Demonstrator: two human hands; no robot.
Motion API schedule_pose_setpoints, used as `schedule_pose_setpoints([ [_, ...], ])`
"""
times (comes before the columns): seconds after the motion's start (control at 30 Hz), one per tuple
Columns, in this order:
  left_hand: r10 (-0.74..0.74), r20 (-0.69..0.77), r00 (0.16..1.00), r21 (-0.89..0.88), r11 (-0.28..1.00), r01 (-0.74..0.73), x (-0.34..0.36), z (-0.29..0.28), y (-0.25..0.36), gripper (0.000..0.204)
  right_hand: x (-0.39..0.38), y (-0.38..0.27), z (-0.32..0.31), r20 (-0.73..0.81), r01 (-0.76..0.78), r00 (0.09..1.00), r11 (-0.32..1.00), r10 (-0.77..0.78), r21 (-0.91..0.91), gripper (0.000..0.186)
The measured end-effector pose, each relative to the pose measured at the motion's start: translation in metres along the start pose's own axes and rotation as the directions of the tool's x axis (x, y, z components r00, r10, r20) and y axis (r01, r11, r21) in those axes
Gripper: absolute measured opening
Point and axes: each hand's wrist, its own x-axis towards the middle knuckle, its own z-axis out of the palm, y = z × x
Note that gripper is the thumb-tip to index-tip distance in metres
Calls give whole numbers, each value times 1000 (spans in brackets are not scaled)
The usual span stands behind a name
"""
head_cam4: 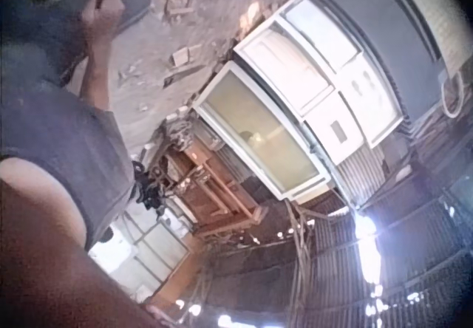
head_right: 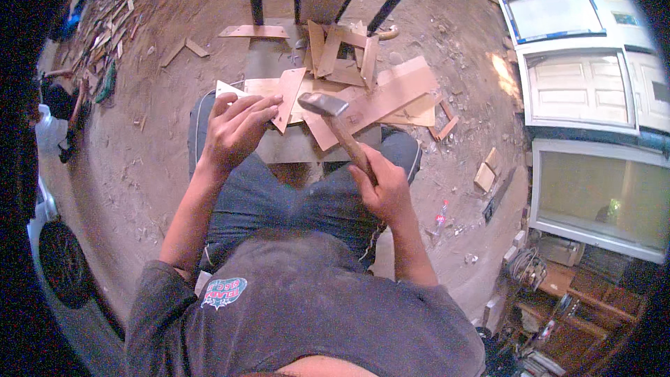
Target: The person uses a hammer and a chisel to shape and assemble small wooden planks, using a bare foot to stabilize the wood while working on the ground.
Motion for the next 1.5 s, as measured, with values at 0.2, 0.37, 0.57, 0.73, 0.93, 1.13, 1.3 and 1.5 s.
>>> schedule_pose_setpoints([
  [0.2,87,107,990,-63,995,-81,12,-40,38,20,-20,-37,-55,23,276,960,938,-278,-209,37],
  [0.37,111,142,984,-130,987,-93,17,-62,60,18,-34,-51,-74,-13,403,910,893,-414,-202,36],
  [0.57,108,188,976,-143,986,-82,14,-78,77,22,-45,-64,-80,54,340,937,866,-345,-366,30],
  [0.73,-29,228,973,-305,947,100,9,-82,81,29,-66,-73,-83,-80,302,938,909,-336,-287,29],
  [0.93,-210,304,929,-447,830,334,4,-95,87,35,-77,-68,-67,-139,49,988,987,-71,-152,25],
  [1.13,-422,390,819,-578,580,574,-1,-84,92,24,-98,-47,-33,-164,-201,960,965,229,169,26],
  [1.3,-544,594,592,-590,205,781,-22,-20,43,31,-78,-34,11,-72,-332,922,872,380,361,26],
  [1.5,-705,550,447,-392,255,884,-53,91,-75,41,-53,2,60,121,-505,854,751,506,427,22],
])
